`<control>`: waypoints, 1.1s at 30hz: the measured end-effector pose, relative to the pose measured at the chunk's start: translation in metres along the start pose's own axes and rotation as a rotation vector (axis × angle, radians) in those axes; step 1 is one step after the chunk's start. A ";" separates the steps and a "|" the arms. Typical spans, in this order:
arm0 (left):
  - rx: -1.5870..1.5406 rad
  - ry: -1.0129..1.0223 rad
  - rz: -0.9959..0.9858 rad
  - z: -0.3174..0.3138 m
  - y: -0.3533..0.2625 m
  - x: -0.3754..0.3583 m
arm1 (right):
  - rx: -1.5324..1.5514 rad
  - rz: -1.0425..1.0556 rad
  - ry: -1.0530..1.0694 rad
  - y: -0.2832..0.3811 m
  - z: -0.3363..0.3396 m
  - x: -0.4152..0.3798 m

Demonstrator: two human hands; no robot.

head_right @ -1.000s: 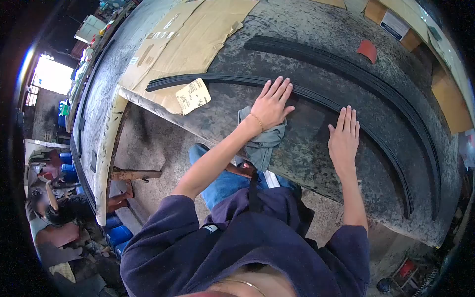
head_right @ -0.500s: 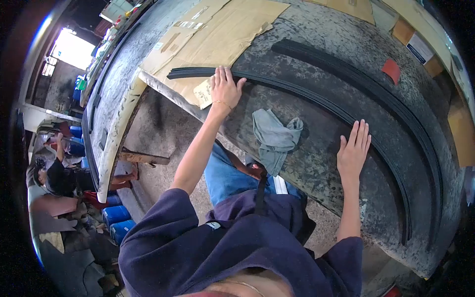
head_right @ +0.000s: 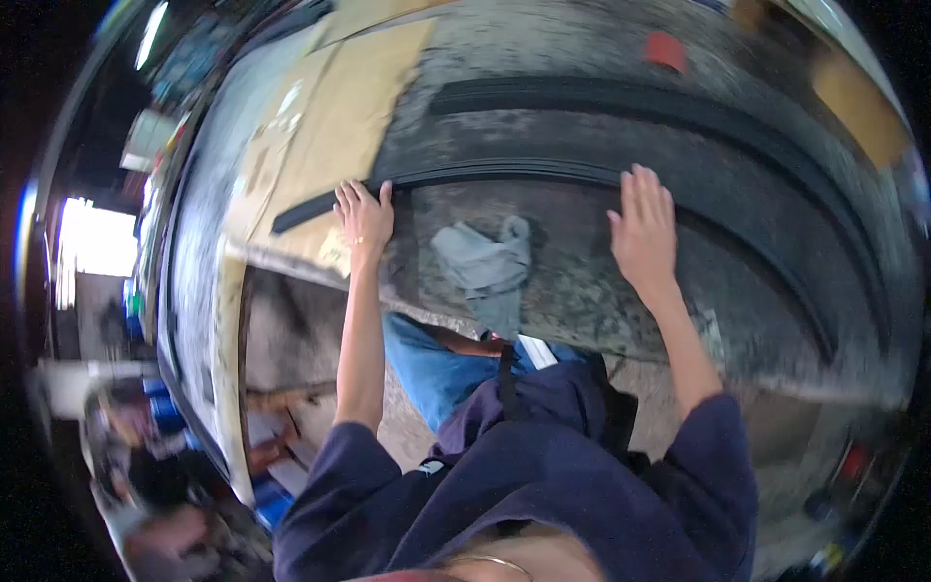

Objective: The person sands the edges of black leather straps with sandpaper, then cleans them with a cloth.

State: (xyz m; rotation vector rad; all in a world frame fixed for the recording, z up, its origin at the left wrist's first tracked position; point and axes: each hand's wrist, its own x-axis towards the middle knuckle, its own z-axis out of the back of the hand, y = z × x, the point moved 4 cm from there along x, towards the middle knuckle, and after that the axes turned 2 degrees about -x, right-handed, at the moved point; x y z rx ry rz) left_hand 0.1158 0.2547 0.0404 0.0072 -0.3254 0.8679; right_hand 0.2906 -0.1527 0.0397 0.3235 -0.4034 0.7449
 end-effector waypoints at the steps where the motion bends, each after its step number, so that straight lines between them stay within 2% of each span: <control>1: 0.003 -0.009 -0.175 -0.002 -0.026 -0.012 | 0.006 -0.007 -0.008 -0.002 -0.004 -0.002; 4: -0.107 0.009 -0.536 -0.001 -0.121 -0.055 | -0.012 0.007 0.026 -0.006 -0.004 -0.003; 9: -0.364 0.144 -0.903 0.009 -0.243 -0.113 | -0.043 -0.047 0.033 -0.022 0.011 -0.019; 14: -0.344 0.051 -0.943 0.005 -0.275 -0.114 | -0.179 -0.227 0.057 -0.068 0.031 -0.049; 21: -0.301 -0.013 -0.953 0.001 -0.266 -0.103 | -0.349 -0.403 0.128 -0.116 0.057 -0.083; 28: -0.287 -0.067 -0.893 0.003 -0.257 -0.101 | -0.418 -0.443 0.060 -0.136 0.067 -0.094; 33: -0.220 -0.083 -0.742 0.000 -0.235 -0.086 | -0.504 -0.518 0.061 -0.145 0.070 -0.099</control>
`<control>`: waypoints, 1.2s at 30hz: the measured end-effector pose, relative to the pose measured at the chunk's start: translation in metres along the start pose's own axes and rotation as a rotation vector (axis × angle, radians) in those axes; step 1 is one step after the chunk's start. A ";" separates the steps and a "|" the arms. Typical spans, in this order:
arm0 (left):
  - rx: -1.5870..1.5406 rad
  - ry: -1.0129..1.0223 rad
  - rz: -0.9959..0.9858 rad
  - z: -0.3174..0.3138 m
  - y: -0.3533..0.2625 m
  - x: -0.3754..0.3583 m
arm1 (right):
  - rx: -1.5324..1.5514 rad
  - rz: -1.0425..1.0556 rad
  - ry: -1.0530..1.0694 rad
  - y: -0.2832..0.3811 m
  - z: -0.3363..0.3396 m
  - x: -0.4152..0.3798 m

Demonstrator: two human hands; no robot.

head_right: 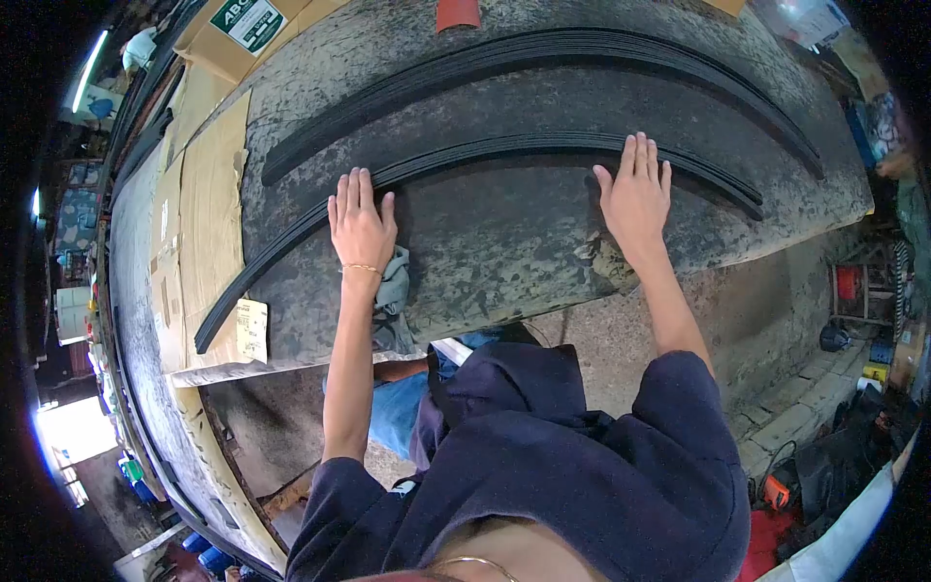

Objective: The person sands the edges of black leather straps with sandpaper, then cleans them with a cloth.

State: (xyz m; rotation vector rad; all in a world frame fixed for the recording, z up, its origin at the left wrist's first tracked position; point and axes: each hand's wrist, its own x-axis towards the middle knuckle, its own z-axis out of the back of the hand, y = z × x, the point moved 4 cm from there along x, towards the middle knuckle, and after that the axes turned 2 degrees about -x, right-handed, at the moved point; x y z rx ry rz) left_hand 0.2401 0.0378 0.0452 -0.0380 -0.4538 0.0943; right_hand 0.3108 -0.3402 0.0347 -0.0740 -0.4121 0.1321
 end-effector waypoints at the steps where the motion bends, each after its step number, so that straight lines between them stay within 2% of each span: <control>1: 0.007 -0.001 0.006 0.001 0.007 -0.003 | 0.004 -0.015 -0.002 -0.004 -0.001 0.000; 6: 0.104 -0.054 0.116 0.005 0.051 -0.020 | -0.012 -0.111 0.010 -0.018 -0.006 -0.002; 10: 0.170 -0.081 0.172 -0.002 0.075 -0.038 | 0.011 -0.059 -0.005 -0.006 -0.010 -0.004; 13: 0.126 -0.050 0.209 -0.002 0.076 -0.042 | 0.154 0.106 -0.100 0.011 -0.008 -0.004; 16: 0.122 -0.063 0.213 -0.001 0.075 -0.041 | 0.144 0.084 -0.069 -0.008 -0.001 -0.004; 20: 0.099 -0.083 0.215 -0.001 0.075 -0.043 | -0.063 -0.137 -0.037 -0.068 -0.011 -0.010; 24: 0.107 -0.141 0.194 -0.005 0.080 -0.044 | -0.088 -0.252 -0.002 -0.121 -0.016 -0.018; 26: 0.131 -0.107 0.188 -0.006 0.084 -0.042 | -0.093 -0.193 0.065 -0.140 -0.018 -0.017; 27: 0.131 -0.178 0.162 -0.003 0.082 -0.042 | -0.072 -0.109 -0.049 -0.145 -0.014 -0.019; 28: 0.135 -0.181 0.156 0.000 0.087 -0.039 | -0.067 -0.114 -0.051 -0.155 -0.011 -0.016; 30: 0.099 -0.007 0.127 0.002 0.106 -0.032 | 0.022 0.040 0.017 -0.166 -0.006 -0.004; 31: 0.108 -0.067 0.070 0.009 0.106 -0.028 | 0.132 0.108 -0.065 -0.169 -0.006 0.001; 34: 0.117 -0.038 0.011 0.023 0.120 -0.020 | 0.311 0.095 0.021 -0.161 0.004 0.014; 36: 0.093 -0.005 0.100 0.023 0.146 -0.021 | 0.342 0.137 0.013 -0.147 0.000 0.021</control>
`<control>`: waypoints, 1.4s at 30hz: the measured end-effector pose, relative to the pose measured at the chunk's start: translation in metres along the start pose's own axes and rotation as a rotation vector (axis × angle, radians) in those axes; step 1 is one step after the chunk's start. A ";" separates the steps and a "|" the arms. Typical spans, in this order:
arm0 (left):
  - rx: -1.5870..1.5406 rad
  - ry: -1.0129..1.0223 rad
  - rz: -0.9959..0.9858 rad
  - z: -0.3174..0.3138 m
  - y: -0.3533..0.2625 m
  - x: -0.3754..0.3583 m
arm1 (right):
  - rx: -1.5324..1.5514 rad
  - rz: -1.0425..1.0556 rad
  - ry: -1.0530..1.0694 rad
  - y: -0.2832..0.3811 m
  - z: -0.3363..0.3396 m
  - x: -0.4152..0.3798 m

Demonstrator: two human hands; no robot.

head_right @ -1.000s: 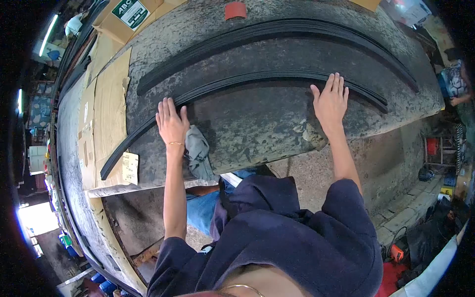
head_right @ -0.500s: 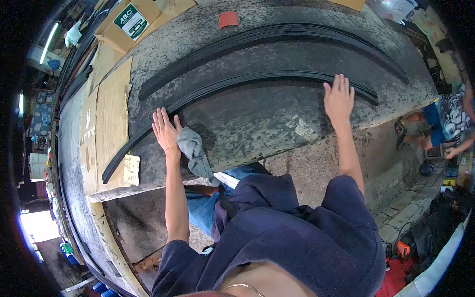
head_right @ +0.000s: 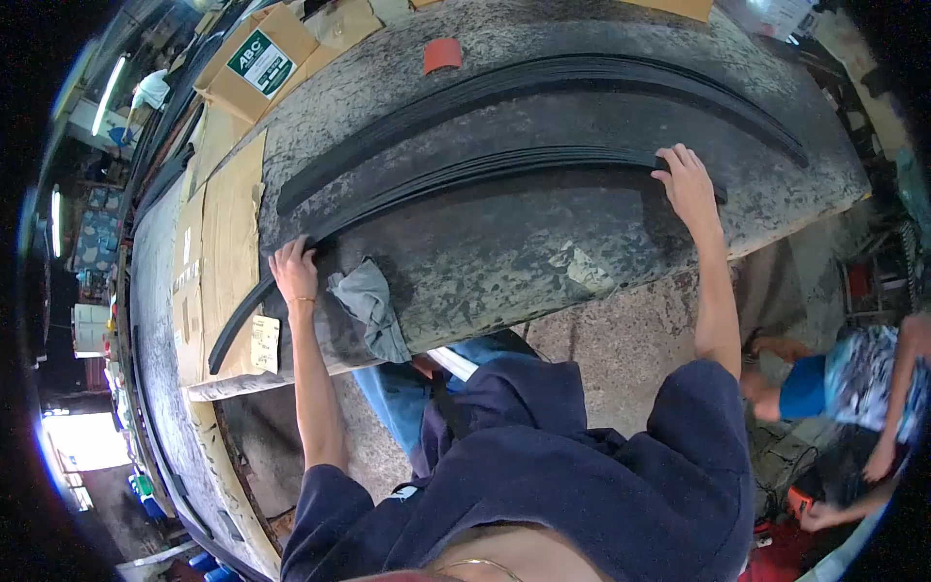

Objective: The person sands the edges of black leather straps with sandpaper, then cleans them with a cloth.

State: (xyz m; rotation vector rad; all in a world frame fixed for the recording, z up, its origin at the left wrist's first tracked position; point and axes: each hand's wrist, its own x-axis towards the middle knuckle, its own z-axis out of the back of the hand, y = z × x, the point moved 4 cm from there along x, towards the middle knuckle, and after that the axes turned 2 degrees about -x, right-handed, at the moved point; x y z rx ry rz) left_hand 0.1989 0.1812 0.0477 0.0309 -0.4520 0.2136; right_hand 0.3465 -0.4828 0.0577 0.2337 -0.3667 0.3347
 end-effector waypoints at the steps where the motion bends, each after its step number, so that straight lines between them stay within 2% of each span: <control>1: 0.000 0.057 0.056 0.000 0.004 -0.001 | -0.007 0.057 -0.019 0.006 -0.006 0.004; 2: 0.000 0.112 0.114 -0.001 0.008 0.001 | -0.013 0.113 -0.041 0.012 -0.011 0.006; 3: 0.006 0.092 0.069 -0.002 0.003 0.003 | -0.006 0.031 0.027 0.011 -0.019 0.008; 4: 0.013 0.071 0.029 -0.004 -0.010 0.004 | 0.006 0.044 0.029 0.024 -0.020 0.012; 6: -0.204 0.140 -0.131 -0.001 -0.066 0.014 | 0.046 0.059 -0.067 0.071 -0.013 0.019; 7: -0.203 0.075 -0.224 -0.007 -0.102 0.011 | 0.128 0.082 0.048 0.098 -0.025 0.026; 8: -0.173 0.116 -0.229 -0.007 -0.138 0.012 | 0.163 0.130 0.144 0.140 -0.025 0.032; 9: -0.172 0.079 -0.267 -0.013 -0.166 0.012 | -0.041 0.195 0.122 0.168 -0.051 0.026; 12: -0.255 0.136 -0.358 -0.011 -0.238 0.017 | 0.061 0.306 0.054 0.230 -0.079 0.031; 14: -0.240 0.060 -0.428 -0.025 -0.258 0.013 | 0.073 0.388 0.008 0.254 -0.080 0.033; 18: -0.292 -0.026 -0.422 -0.030 -0.243 0.026 | 0.137 0.402 -0.041 0.244 -0.063 0.039; 20: -0.330 -0.044 -0.408 -0.025 -0.235 0.038 | 0.089 0.349 0.004 0.222 -0.063 0.048; 22: -0.408 0.176 -0.407 -0.027 -0.237 0.050 | 0.148 0.356 0.040 0.209 -0.063 0.054; 23: -0.397 0.078 -0.429 -0.027 -0.239 0.048 | 0.216 0.356 0.078 0.205 -0.064 0.061; 24: -0.393 0.069 -0.421 -0.028 -0.239 0.045 | 0.216 0.368 0.074 0.203 -0.065 0.064; 26: -0.373 0.042 -0.427 -0.029 -0.239 0.039 | 0.081 0.365 0.124 0.208 -0.072 0.062; 27: -0.247 0.114 -0.420 -0.036 -0.240 0.035 | 0.089 0.368 0.133 0.213 -0.078 0.054; 29: -0.244 0.076 -0.394 -0.030 -0.242 0.024 | 0.048 0.390 -0.029 0.235 -0.071 0.048; 30: -0.241 0.036 -0.367 -0.026 -0.240 0.018 | 0.065 0.429 0.071 0.243 -0.076 0.043; 32: -0.227 0.116 -0.355 -0.024 -0.218 0.012 | 0.038 0.419 0.110 0.251 -0.078 0.038; 34: -0.184 0.059 -0.349 -0.018 -0.185 0.007 | 0.060 0.435 0.100 0.244 -0.083 0.039; 39: -0.135 0.113 -0.209 -0.009 -0.096 0.001 | 0.073 0.423 0.078 0.243 -0.084 0.041; 40: -0.127 0.066 -0.205 -0.007 -0.080 -0.002 | 0.079 0.435 0.078 0.243 -0.085 0.040; 42: -0.109 0.094 -0.060 0.012 -0.043 0.000 | 0.058 0.421 0.066 0.243 -0.086 0.041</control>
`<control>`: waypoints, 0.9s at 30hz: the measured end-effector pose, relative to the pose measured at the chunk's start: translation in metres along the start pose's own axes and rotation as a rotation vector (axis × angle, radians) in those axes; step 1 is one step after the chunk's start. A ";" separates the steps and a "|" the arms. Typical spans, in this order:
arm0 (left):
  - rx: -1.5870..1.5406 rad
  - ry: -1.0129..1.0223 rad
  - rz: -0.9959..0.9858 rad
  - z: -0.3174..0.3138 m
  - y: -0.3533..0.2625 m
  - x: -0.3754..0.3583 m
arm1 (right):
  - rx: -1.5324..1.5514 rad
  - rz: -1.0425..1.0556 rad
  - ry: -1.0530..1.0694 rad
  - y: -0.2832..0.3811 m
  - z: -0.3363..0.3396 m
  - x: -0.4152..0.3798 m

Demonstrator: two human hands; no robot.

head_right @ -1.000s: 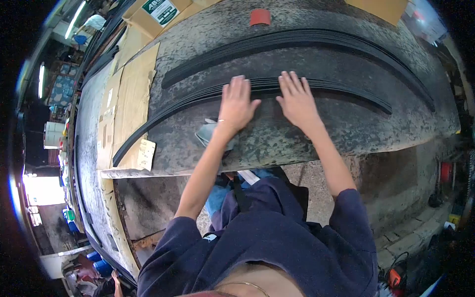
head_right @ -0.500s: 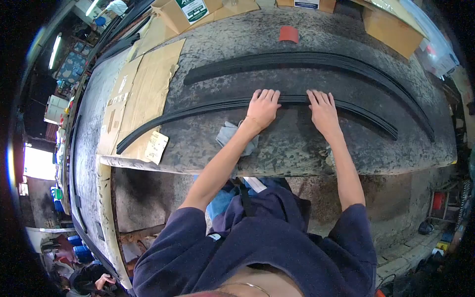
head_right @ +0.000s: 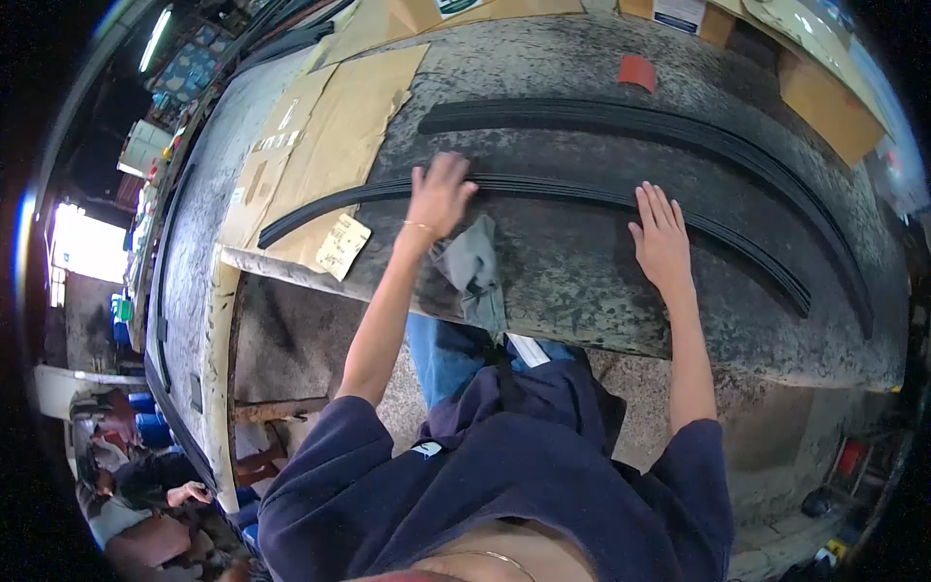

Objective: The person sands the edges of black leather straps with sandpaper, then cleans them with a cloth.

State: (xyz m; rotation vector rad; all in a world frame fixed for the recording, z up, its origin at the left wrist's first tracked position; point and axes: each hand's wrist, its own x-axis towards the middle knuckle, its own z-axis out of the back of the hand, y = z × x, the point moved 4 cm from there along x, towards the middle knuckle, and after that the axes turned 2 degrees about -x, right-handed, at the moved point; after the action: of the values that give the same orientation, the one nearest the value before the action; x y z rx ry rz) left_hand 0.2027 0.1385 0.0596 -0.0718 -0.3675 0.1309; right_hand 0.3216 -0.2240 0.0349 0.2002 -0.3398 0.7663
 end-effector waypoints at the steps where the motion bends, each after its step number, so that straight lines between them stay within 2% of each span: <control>1: -0.057 -0.069 0.125 0.020 0.022 -0.006 | 0.010 -0.007 0.007 0.003 0.003 0.000; 3: -0.036 -0.245 0.374 0.043 0.083 -0.046 | 0.033 -0.019 -0.036 0.009 0.007 -0.003; 4: 0.011 -0.211 0.500 0.056 0.103 -0.073 | 0.050 -0.058 -0.081 0.017 0.009 -0.005; 6: 0.235 -0.096 0.627 0.049 0.133 -0.128 | 0.144 -0.036 -0.156 0.047 0.015 -0.008; 8: 0.125 -0.049 0.579 0.035 0.146 -0.159 | 0.480 -0.022 -0.115 0.085 0.023 -0.009; 9: 0.190 -0.126 0.457 0.036 0.145 -0.162 | 0.557 0.004 -0.110 0.112 0.033 -0.005; 10: 0.181 -0.124 0.442 0.041 0.150 -0.162 | 0.625 0.083 -0.128 0.133 0.035 -0.003; 11: 0.011 -0.059 0.533 0.046 0.155 -0.163 | 0.735 0.119 -0.091 0.154 0.042 0.002; 12: -0.165 0.015 0.614 0.046 0.151 -0.159 | 0.807 0.135 -0.054 0.173 0.045 0.004; 14: -0.177 -0.383 0.541 0.101 0.097 -0.137 | 0.937 0.136 -0.037 0.199 0.047 0.009; 15: -0.576 -0.398 0.571 0.120 0.065 -0.121 | 1.090 0.060 0.000 0.207 0.043 0.014; 16: -0.974 -0.365 0.628 0.130 0.025 -0.111 | 1.367 -0.011 0.090 0.217 0.039 0.021; 17: -1.046 -0.330 0.528 0.131 -0.014 -0.097 | 1.619 -0.067 0.144 0.226 0.028 0.024; 18: -0.966 -0.225 0.426 0.121 -0.044 -0.085 | 2.057 -0.066 0.323 0.231 0.024 0.031; 20: -1.043 -0.175 0.344 0.094 -0.081 -0.053 | 2.059 -0.294 0.323 0.205 0.011 0.031; 22: -0.732 -0.075 0.105 0.083 -0.095 -0.017 | 1.779 -0.406 -0.010 0.147 0.013 0.025; 23: -0.793 -0.085 0.040 0.084 -0.103 -0.002 | 1.536 -0.528 -0.133 0.115 0.031 0.019; 24: -0.632 -0.185 -0.067 0.074 -0.105 0.013 | 1.284 -0.634 -0.242 0.085 0.051 0.013; 26: -0.273 -0.276 -0.192 0.031 -0.103 0.029 | 0.606 -0.636 -0.500 0.035 0.055 -0.002; 27: -0.286 -0.279 -0.195 0.008 -0.099 0.024 | 0.593 -0.638 -0.502 0.029 0.049 -0.002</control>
State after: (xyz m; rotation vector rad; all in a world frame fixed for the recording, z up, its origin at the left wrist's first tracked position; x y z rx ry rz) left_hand 0.2331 0.0444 0.0846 -0.3012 -0.6675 -0.1072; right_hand 0.2885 -0.2194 0.0813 1.0194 -0.4806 0.1502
